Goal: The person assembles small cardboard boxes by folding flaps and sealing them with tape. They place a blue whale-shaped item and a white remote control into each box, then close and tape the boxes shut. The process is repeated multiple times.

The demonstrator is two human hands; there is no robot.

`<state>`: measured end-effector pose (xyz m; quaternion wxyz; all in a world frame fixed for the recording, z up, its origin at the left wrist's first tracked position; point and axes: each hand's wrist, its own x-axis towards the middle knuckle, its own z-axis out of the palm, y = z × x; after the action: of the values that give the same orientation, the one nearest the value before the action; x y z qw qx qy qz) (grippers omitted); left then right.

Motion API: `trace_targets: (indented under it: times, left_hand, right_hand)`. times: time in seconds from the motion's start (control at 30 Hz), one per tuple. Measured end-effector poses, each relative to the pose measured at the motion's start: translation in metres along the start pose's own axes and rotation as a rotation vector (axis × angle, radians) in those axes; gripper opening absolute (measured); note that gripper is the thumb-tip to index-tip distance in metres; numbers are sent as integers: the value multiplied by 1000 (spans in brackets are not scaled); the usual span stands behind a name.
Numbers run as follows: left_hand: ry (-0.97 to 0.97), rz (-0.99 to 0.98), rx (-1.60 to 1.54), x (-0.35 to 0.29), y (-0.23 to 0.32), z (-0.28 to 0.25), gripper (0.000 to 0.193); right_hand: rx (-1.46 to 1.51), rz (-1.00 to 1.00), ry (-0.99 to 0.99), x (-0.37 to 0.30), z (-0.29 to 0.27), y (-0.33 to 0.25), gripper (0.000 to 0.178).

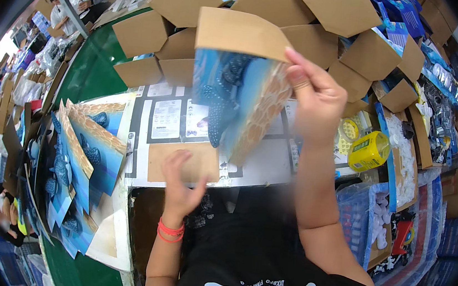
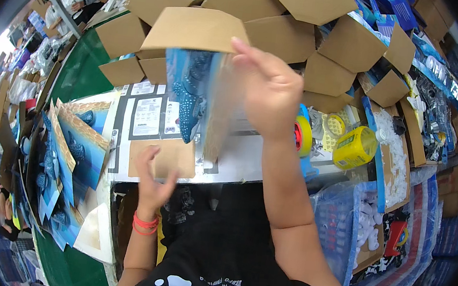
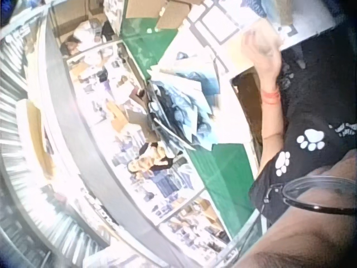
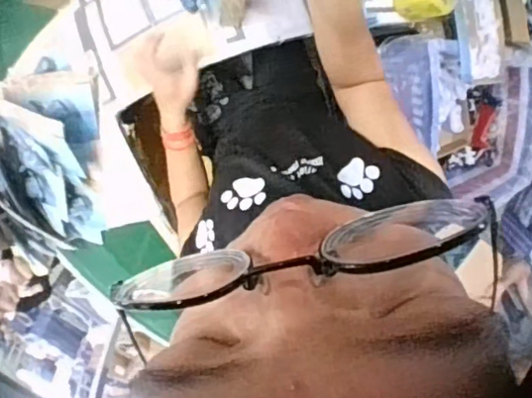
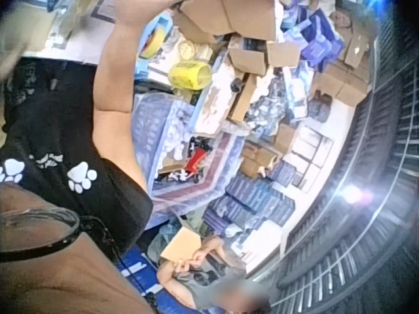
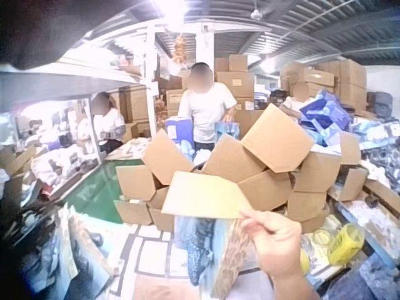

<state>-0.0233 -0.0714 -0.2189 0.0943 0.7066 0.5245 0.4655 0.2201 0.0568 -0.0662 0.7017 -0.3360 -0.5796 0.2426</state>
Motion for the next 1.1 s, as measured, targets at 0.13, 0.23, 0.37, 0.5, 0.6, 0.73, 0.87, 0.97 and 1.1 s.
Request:
trace_targets:
  times: [0.13, 0.23, 0.37, 0.5, 0.6, 0.73, 0.87, 0.97, 1.1]
  left_hand:
    - [10, 243, 87, -49, -25, 20, 76]
    - [205, 283, 171, -64, -25, 0, 50]
    - [334, 486, 354, -30, 11, -83, 27]
    - [308, 437, 198, 46, 53, -135, 14]
    - [128, 518, 394, 110, 55, -138, 17]
    - [-56, 593, 302, 179, 72, -105, 24]
    - [-500, 555, 267, 225, 105, -92, 18]
    - [-602, 540, 338, 237, 109, -83, 10]
    - [-624, 471, 455, 228, 120, -83, 10]
  right_hand:
    - [330, 265, 59, -2, -15, -16, 28]
    - [618, 438, 148, -16, -25, -8, 37]
    - [781, 703, 187, -61, -25, 18, 42]
    - [631, 961, -148, -120, -36, 60, 35]
    - [-339, 812, -244, -140, -30, 44, 30]
    - [-491, 60, -116, -137, -25, 40, 39]
    - [-114, -260, -94, -88, -6, 13, 47]
    - [-10, -431, -130, -61, 13, 6, 42]
    - [162, -335, 31, -62, 24, 15, 32]
